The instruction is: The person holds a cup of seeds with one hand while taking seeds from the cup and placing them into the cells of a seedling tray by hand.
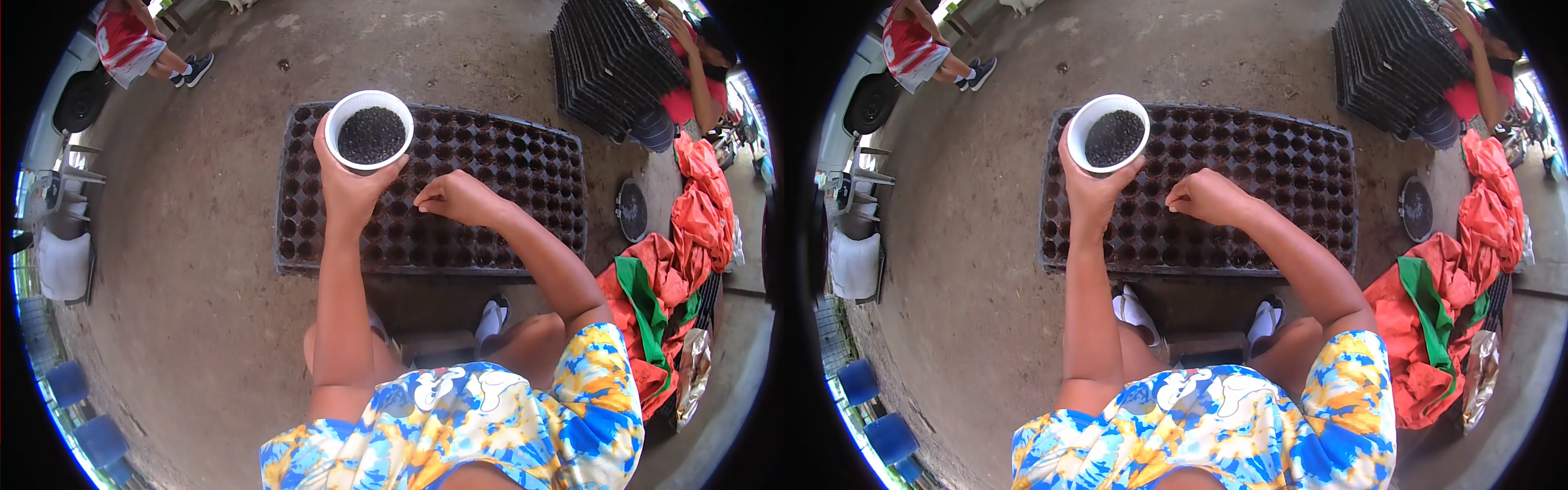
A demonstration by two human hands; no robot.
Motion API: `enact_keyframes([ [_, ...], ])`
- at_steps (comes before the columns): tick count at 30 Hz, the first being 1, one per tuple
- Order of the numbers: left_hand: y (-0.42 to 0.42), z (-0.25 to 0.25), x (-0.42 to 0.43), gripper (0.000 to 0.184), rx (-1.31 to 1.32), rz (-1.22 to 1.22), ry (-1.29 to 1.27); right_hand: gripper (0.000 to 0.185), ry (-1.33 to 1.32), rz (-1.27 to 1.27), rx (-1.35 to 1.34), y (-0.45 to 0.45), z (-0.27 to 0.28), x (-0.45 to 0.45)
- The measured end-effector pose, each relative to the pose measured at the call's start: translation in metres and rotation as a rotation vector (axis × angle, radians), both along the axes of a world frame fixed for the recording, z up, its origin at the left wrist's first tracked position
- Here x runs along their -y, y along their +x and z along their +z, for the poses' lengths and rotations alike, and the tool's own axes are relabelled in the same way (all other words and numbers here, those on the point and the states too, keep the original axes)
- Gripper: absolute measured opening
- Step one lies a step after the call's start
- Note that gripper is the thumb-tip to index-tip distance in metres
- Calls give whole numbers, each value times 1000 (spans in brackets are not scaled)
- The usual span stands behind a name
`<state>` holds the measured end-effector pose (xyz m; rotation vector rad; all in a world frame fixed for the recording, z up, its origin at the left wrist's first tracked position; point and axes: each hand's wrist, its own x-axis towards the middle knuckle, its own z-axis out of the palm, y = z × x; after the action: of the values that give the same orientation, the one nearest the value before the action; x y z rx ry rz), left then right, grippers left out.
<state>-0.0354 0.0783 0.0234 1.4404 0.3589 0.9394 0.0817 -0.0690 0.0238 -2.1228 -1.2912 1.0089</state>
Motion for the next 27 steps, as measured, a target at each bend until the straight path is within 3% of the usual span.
enact_keyframes([
  [7, -1, 1, 0, 93, 15, -7, -26, 18, 87, 86, 152, 4, -2, 3],
  [9, -1, -3, -1, 93, 5, 1, 9, 17, 94, 142, 205, 13, 22, 0],
  [13, 1, -11, -3, 93, -40, -30, 104, 12, 430, -6, 329, 11, 87, -20],
  [14, 1, -9, 2, 95, -32, -80, 20, 13, 391, 75, 380, 11, 87, -30],
  [19, 3, -12, 11, 98, -153, -45, 227, 14, 8, 339, 553, -2, 74, -85],
  [22, 5, -15, 12, 97, -108, -67, 195, 14, 25, 400, 583, -1, 76, -92],
  [27, 3, -5, 11, 93, -98, -96, 131, 16, 165, 293, 526, 11, 73, -87],
])
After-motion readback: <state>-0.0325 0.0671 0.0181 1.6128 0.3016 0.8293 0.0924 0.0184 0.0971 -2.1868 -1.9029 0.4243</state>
